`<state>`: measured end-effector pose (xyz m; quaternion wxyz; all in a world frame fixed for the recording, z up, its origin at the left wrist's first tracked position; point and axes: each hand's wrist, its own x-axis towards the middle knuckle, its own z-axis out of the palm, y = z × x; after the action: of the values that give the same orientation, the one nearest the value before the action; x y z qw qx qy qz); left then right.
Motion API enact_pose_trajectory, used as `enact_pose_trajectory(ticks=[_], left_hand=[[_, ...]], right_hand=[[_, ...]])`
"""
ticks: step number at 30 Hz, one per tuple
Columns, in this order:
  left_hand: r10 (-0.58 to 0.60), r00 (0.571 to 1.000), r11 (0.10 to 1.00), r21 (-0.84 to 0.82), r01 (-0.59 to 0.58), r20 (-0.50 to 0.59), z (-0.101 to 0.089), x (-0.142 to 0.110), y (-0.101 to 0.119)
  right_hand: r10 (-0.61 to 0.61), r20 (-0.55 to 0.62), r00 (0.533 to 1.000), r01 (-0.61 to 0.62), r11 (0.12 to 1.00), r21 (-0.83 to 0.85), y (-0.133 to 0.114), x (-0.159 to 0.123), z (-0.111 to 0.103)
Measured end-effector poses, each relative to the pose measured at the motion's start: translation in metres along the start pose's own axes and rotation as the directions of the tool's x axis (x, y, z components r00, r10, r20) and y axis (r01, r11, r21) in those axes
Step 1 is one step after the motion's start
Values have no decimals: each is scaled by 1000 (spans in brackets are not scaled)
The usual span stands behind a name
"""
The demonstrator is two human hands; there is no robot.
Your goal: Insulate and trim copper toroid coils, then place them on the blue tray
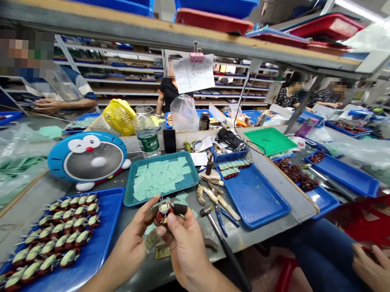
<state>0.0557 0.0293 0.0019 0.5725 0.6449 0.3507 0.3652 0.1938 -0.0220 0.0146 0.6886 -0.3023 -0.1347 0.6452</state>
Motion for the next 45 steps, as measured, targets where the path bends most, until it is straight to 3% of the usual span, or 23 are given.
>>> enact_pose_trajectory(ticks=[6, 9, 11, 12, 13, 14, 15, 17, 19, 21, 26, 30, 37, 45], left_hand=[[-12, 1000, 997, -74, 12, 7, 4, -3, -1], [-67, 998, 972, -223, 68, 15, 3, -4, 5], [-114, 994, 942, -319, 107, -3, 2, -4, 7], [-141, 990, 926, -357, 126, -15, 1, -4, 7], [-168, 985, 910, -388, 144, -28, 0, -4, 7], [-194, 980, 896, -415, 160, -40, -2, -4, 6], [-217, 975, 883, -436, 175, -49, -4, -4, 6], [-246, 967, 865, -466, 184, -74, -6, -4, 5], [-260, 959, 859, -480, 177, -111, -7, -4, 5], [-269, 950, 860, -483, 165, -155, -7, -6, 7], [-322, 918, 839, -518, 165, -229, -5, -18, 20], [-333, 904, 833, -532, 150, -266, -1, -32, 30], [-318, 909, 830, -543, 131, -268, 6, -48, 32], [-291, 921, 831, -545, 108, -260, 7, -46, 33]], right_hand=[[-19, 66, 998, 23, 998, -58, 4, -4, -4], [-53, 122, 991, 85, 957, -278, 3, -8, -19], [-97, 117, 988, 144, 847, -511, 1, -12, -44], [-134, 103, 986, 169, 744, -647, 1, -15, -61], [-183, 103, 978, 191, 564, -804, 2, -18, -81], [-241, 143, 960, 220, 330, -918, 3, -22, -102], [-287, 191, 939, 230, 107, -967, 5, -24, -123], [-280, 242, 929, 187, -211, -960, 12, -27, -157], [-241, 270, 932, 158, -400, -903, 21, -27, -176], [-214, 274, 938, 138, -494, -858, 27, -24, -179], [-178, 276, 944, 141, -540, -830, 26, -16, -163], [-171, 291, 941, 156, -545, -824, 22, -15, -164], [-208, 299, 931, 130, -577, -806, 31, -18, -170], [-270, 303, 914, 86, -601, -794, 39, -22, -167]])
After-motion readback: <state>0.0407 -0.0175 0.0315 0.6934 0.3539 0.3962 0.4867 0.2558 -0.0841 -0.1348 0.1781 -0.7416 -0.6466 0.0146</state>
